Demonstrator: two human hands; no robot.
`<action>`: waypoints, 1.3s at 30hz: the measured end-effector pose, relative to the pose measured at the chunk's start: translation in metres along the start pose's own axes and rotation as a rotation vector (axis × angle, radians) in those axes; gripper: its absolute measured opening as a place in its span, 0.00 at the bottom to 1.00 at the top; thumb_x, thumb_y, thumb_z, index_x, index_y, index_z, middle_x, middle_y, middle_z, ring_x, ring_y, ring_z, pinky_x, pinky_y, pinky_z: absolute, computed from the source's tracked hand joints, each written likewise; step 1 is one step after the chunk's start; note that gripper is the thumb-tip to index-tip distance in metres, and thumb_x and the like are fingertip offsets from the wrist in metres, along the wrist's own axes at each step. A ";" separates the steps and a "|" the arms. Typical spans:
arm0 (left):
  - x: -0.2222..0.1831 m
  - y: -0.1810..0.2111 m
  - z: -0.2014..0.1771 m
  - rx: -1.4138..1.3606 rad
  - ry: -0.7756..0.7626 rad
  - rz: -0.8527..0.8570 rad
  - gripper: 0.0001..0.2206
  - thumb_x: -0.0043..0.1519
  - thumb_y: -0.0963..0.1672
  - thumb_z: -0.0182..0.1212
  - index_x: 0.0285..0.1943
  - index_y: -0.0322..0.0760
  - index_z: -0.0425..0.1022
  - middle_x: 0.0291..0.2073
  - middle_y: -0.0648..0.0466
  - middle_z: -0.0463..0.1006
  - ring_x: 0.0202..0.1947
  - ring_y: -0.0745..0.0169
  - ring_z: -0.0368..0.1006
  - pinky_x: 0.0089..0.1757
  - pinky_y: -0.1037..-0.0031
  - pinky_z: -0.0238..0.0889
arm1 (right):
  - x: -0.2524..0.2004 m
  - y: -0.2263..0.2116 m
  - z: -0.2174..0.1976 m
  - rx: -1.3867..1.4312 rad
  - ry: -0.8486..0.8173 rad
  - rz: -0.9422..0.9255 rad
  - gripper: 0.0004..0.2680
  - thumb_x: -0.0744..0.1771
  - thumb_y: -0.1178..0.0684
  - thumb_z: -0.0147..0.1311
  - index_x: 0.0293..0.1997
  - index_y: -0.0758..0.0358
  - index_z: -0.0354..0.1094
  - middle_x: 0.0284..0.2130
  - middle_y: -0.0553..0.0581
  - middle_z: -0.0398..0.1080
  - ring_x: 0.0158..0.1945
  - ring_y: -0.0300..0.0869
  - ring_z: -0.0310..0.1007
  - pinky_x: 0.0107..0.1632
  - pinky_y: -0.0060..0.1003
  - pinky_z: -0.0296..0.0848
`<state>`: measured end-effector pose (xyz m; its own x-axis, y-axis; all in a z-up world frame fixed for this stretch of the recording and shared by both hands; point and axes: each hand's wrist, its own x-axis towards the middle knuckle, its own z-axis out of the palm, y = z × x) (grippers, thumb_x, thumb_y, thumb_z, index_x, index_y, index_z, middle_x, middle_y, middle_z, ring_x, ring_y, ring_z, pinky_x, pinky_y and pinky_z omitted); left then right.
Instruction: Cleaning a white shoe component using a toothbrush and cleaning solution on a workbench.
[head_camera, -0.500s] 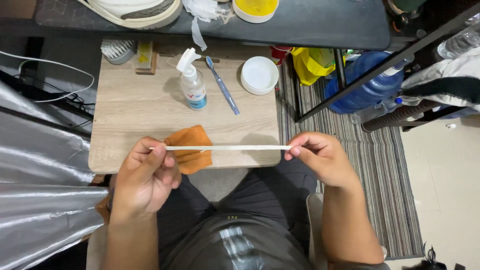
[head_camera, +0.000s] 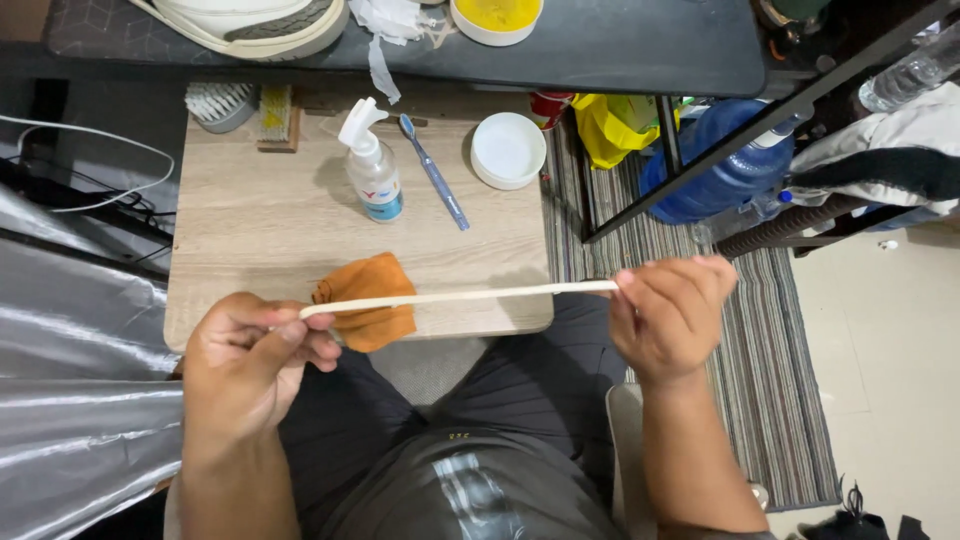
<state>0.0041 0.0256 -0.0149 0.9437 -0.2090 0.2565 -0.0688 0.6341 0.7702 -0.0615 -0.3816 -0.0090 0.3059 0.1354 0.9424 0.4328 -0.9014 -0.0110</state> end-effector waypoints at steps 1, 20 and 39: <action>-0.001 0.005 0.003 -0.001 -0.002 0.002 0.10 0.62 0.31 0.51 0.46 0.29 0.73 0.38 0.28 0.82 0.28 0.43 0.85 0.29 0.61 0.83 | 0.008 -0.004 -0.001 -0.002 0.002 -0.002 0.03 0.66 0.54 0.69 0.35 0.60 0.81 0.28 0.55 0.77 0.34 0.51 0.74 0.52 0.54 0.65; -0.019 0.023 0.027 0.533 0.013 0.121 0.02 0.63 0.37 0.60 0.41 0.32 0.72 0.37 0.37 0.81 0.34 0.46 0.85 0.43 0.62 0.85 | 0.017 -0.014 -0.007 -0.171 0.159 0.015 0.05 0.71 0.54 0.55 0.39 0.61 0.65 0.32 0.56 0.65 0.34 0.47 0.63 0.42 0.44 0.58; -0.007 0.018 -0.021 0.131 0.259 -0.114 0.04 0.67 0.41 0.63 0.41 0.39 0.72 0.38 0.43 0.81 0.29 0.44 0.81 0.37 0.64 0.79 | 0.020 0.008 -0.028 1.475 -0.624 1.078 0.03 0.69 0.55 0.55 0.38 0.61 0.72 0.38 0.57 0.73 0.49 0.51 0.72 0.59 0.49 0.69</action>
<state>0.0027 0.0536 -0.0152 0.9976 -0.0660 0.0201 0.0166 0.5122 0.8587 -0.0756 -0.3973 0.0191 0.9612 0.2504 0.1159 0.0463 0.2674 -0.9625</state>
